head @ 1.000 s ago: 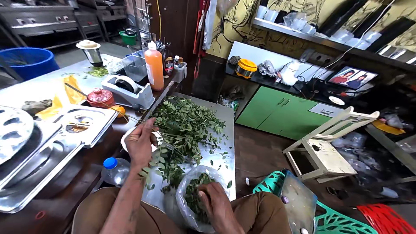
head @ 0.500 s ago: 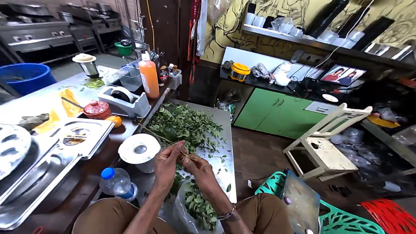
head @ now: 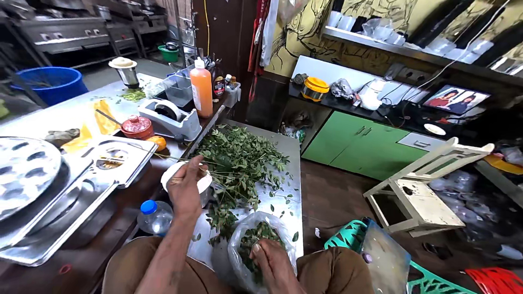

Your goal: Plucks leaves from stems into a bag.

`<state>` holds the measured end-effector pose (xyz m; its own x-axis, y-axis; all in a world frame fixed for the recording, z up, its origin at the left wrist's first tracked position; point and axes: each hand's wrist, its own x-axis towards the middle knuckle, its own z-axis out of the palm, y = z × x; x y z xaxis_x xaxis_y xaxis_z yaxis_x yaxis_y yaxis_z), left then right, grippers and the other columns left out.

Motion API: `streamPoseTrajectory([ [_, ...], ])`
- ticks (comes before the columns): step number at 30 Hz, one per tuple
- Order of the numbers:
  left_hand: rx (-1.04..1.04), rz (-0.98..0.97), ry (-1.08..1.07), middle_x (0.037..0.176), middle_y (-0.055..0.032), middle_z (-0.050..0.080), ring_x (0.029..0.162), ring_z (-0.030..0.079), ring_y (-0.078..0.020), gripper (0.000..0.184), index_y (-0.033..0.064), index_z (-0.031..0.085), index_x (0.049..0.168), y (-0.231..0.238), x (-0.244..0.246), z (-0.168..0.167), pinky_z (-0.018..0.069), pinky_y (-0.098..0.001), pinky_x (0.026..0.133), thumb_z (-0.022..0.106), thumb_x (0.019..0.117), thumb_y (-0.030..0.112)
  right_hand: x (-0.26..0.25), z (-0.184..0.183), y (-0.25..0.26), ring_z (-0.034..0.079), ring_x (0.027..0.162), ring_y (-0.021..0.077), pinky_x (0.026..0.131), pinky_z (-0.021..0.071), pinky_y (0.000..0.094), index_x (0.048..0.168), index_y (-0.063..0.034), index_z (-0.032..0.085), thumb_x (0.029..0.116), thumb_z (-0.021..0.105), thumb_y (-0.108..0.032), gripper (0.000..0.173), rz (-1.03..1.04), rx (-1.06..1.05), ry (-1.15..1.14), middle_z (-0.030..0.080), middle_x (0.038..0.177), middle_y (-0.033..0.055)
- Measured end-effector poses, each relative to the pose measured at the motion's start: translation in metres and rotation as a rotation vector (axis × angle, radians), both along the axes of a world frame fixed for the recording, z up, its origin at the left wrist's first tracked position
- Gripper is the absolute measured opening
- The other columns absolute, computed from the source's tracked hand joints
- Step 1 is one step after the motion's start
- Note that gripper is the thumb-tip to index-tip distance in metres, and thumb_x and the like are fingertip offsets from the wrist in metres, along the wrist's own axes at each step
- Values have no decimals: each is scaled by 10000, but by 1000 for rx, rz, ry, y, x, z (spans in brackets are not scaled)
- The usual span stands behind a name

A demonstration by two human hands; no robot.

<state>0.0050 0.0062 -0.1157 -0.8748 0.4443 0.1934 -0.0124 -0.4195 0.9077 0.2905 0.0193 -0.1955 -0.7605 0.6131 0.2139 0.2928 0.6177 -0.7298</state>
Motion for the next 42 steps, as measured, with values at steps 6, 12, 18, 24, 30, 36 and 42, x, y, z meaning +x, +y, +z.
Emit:
streamPoseTrajectory([
  [6, 38, -86, -61, 908, -75, 743, 771, 692, -165, 231, 59, 757, 1126, 2, 17, -5, 590, -303, 735, 629, 1028, 224, 13, 3, 18, 608, 1186, 213, 987, 512, 484, 1324, -220, 688, 932, 571, -694, 626, -219, 131, -245, 687, 1248, -1],
  [12, -9, -182, 134, 973, -79, 761, 787, 708, -192, 220, 59, 773, 1123, 7, 50, -15, 606, -321, 725, 657, 1012, 209, -20, 62, 35, 700, 862, 86, 789, 622, 301, 1063, -124, 774, 1041, 595, -351, 290, -177, -114, 293, 725, 945, -27],
  [18, 19, -188, 383, 1051, -80, 775, 894, 752, -213, 161, 58, 782, 982, 12, 75, -27, 641, -368, 812, 683, 996, 185, -74, 74, 41, 686, 799, 116, 718, 599, 380, 961, -173, 749, 1003, 550, -550, 429, -334, 229, -95, 696, 850, -41],
  [24, -153, -95, 463, 1054, -25, 771, 878, 746, -143, 173, 71, 767, 1050, 1, 62, -15, 640, -331, 802, 661, 1011, 203, -59, 57, 20, 677, 777, 183, 672, 574, 380, 957, -151, 684, 1065, 469, -352, 313, -233, 415, -206, 665, 827, 11],
  [30, -53, 127, 258, 919, 3, 747, 738, 697, -101, 223, 61, 729, 1119, -9, -1, 5, 600, -285, 684, 621, 1041, 240, 3, 35, 13, 633, 1145, 223, 939, 534, 462, 1195, -217, 728, 1023, 536, -499, 382, -209, 231, -342, 701, 1191, 3],
  [36, -76, -321, 138, 945, -32, 729, 668, 662, -142, 236, 109, 733, 1122, -1, 78, -1, 595, -303, 617, 599, 1048, 289, -9, 99, 39, 673, 993, 107, 776, 621, 332, 1425, -188, 586, 867, 802, -493, 671, -260, 260, 140, 631, 1316, 1],
  [42, 132, -673, 88, 1226, -62, 689, 1010, 691, -194, 295, 142, 753, 1167, 7, 107, -17, 606, -354, 878, 781, 913, 290, -7, 98, 69, 657, 754, 74, 663, 597, 295, 1089, -169, 764, 982, 674, -219, 148, -205, 382, 105, 688, 890, -37],
])
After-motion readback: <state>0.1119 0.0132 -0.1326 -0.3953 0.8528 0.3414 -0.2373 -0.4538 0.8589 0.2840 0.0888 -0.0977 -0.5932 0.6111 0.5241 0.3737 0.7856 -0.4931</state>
